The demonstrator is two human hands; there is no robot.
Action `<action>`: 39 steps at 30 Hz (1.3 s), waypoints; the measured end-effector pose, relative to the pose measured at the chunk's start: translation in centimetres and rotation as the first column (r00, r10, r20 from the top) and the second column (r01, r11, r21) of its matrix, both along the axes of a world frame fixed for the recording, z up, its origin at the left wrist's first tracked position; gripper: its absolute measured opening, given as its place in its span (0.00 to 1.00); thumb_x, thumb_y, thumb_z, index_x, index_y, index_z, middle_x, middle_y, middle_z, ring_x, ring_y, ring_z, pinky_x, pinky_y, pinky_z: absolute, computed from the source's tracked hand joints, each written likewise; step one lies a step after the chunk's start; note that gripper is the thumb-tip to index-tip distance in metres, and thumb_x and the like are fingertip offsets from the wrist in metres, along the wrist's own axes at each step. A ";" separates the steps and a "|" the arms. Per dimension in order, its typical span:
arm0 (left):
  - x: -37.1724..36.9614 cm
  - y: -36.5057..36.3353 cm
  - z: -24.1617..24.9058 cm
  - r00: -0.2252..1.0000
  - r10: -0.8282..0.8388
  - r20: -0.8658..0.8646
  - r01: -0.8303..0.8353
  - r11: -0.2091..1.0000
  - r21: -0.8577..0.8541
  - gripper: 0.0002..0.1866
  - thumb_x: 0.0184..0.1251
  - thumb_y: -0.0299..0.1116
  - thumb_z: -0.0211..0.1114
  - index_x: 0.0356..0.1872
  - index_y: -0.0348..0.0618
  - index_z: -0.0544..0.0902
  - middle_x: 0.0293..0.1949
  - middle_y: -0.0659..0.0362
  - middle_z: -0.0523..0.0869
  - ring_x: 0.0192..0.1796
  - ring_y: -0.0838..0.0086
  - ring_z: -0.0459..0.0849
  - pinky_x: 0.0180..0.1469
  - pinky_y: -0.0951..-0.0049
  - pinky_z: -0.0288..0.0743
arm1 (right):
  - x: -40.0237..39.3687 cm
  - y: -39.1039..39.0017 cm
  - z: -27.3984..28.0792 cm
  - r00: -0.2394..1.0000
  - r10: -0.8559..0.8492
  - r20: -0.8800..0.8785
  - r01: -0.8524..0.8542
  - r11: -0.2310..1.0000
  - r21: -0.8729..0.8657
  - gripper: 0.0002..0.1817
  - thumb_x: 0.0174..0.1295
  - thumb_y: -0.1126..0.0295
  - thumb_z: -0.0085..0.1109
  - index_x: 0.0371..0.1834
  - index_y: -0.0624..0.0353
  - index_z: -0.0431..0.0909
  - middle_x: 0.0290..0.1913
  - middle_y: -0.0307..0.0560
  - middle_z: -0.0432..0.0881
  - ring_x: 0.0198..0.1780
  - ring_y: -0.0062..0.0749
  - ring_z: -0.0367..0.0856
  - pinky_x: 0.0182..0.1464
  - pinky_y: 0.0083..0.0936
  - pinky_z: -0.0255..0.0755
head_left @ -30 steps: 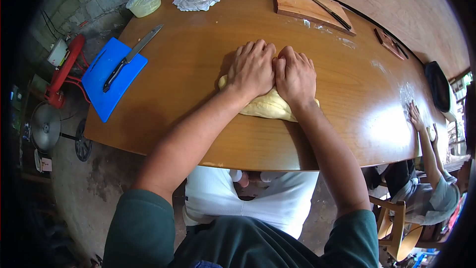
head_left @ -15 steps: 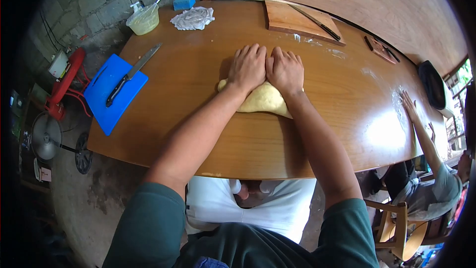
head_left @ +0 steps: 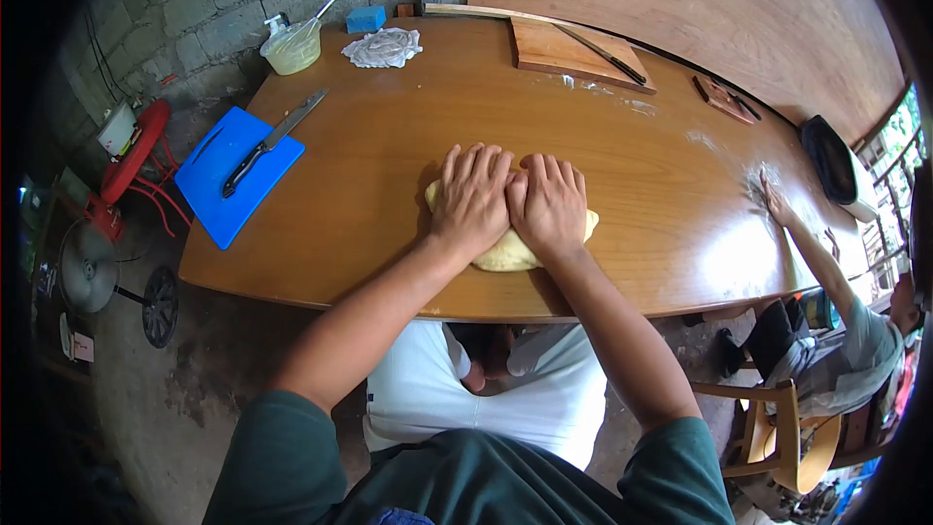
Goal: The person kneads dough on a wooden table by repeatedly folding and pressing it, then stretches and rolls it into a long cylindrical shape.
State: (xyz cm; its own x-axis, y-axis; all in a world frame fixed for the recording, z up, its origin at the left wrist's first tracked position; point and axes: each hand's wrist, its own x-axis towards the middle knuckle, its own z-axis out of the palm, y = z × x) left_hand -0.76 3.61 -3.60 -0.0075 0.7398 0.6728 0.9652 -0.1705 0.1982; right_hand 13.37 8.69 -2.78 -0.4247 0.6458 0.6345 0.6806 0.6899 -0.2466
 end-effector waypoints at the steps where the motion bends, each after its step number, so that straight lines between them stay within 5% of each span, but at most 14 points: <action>1: -0.1 0.0 0.2 1.000 0.003 0.004 -0.003 1.000 -0.011 0.18 0.85 0.44 0.55 0.61 0.42 0.81 0.60 0.48 0.85 0.69 0.50 0.81 0.78 0.42 0.65 | 0.0 0.0 0.1 1.000 0.003 0.004 -0.003 1.000 -0.011 0.14 0.75 0.61 0.55 0.51 0.58 0.83 0.49 0.52 0.88 0.55 0.51 0.83 0.64 0.46 0.73; 4: -0.7 1.1 -0.4 1.000 -0.004 -0.021 0.003 0.999 -0.045 0.22 0.82 0.43 0.56 0.67 0.41 0.79 0.65 0.47 0.82 0.73 0.50 0.77 0.80 0.39 0.61 | -0.3 0.6 0.3 0.997 0.079 -0.022 -0.079 0.997 -0.025 0.13 0.73 0.60 0.56 0.48 0.58 0.81 0.46 0.54 0.85 0.52 0.53 0.82 0.63 0.48 0.72; 15: -4.3 11.9 -1.2 0.999 -0.006 -0.042 0.006 1.000 0.007 0.14 0.76 0.39 0.62 0.55 0.46 0.84 0.53 0.51 0.86 0.60 0.51 0.84 0.67 0.51 0.75 | -3.8 10.7 -0.1 0.999 0.033 0.013 -0.032 0.993 -0.110 0.17 0.76 0.56 0.52 0.47 0.58 0.83 0.46 0.55 0.90 0.53 0.53 0.86 0.61 0.50 0.75; 18: -4.4 13.1 -1.9 0.995 0.068 -0.079 -0.069 0.998 -0.015 0.11 0.76 0.39 0.60 0.47 0.46 0.86 0.47 0.52 0.86 0.55 0.53 0.85 0.63 0.49 0.75 | -3.9 11.4 -0.5 0.994 -0.088 0.059 0.088 0.996 -0.005 0.18 0.76 0.55 0.51 0.43 0.57 0.83 0.46 0.55 0.92 0.53 0.55 0.88 0.59 0.48 0.76; 23: -2.3 6.2 -1.6 0.996 -0.077 -0.046 0.083 0.986 0.147 0.14 0.78 0.38 0.55 0.53 0.43 0.84 0.52 0.51 0.86 0.60 0.54 0.84 0.71 0.49 0.71 | -1.7 4.9 -0.4 0.994 0.094 -0.054 -0.084 0.984 0.159 0.12 0.71 0.60 0.59 0.42 0.58 0.80 0.45 0.50 0.85 0.53 0.49 0.82 0.61 0.45 0.73; 27: -0.6 0.5 -1.0 0.993 -0.114 0.025 0.115 0.993 -0.010 0.18 0.80 0.38 0.53 0.63 0.42 0.79 0.60 0.48 0.83 0.68 0.51 0.79 0.77 0.45 0.64 | 0.1 -0.6 -0.2 0.983 0.167 -0.075 -0.152 0.973 0.176 0.13 0.68 0.63 0.58 0.51 0.58 0.79 0.48 0.53 0.81 0.54 0.51 0.80 0.66 0.48 0.69; 35: -3.3 8.5 -1.6 0.998 -0.067 0.000 0.067 0.997 0.049 0.18 0.79 0.43 0.57 0.60 0.45 0.81 0.58 0.50 0.85 0.64 0.51 0.81 0.71 0.50 0.70 | -2.8 6.8 -0.2 0.991 0.126 -0.040 -0.125 0.992 0.035 0.17 0.68 0.59 0.57 0.52 0.58 0.80 0.50 0.56 0.82 0.55 0.54 0.80 0.66 0.51 0.69; 39: -4.8 13.5 -2.2 0.996 0.087 0.011 -0.086 0.994 -0.060 0.15 0.81 0.46 0.58 0.55 0.48 0.83 0.55 0.51 0.88 0.62 0.49 0.85 0.68 0.48 0.74 | -4.3 10.7 0.6 0.997 -0.053 0.055 0.059 0.990 -0.124 0.22 0.75 0.52 0.50 0.54 0.58 0.83 0.55 0.56 0.86 0.61 0.54 0.82 0.69 0.51 0.70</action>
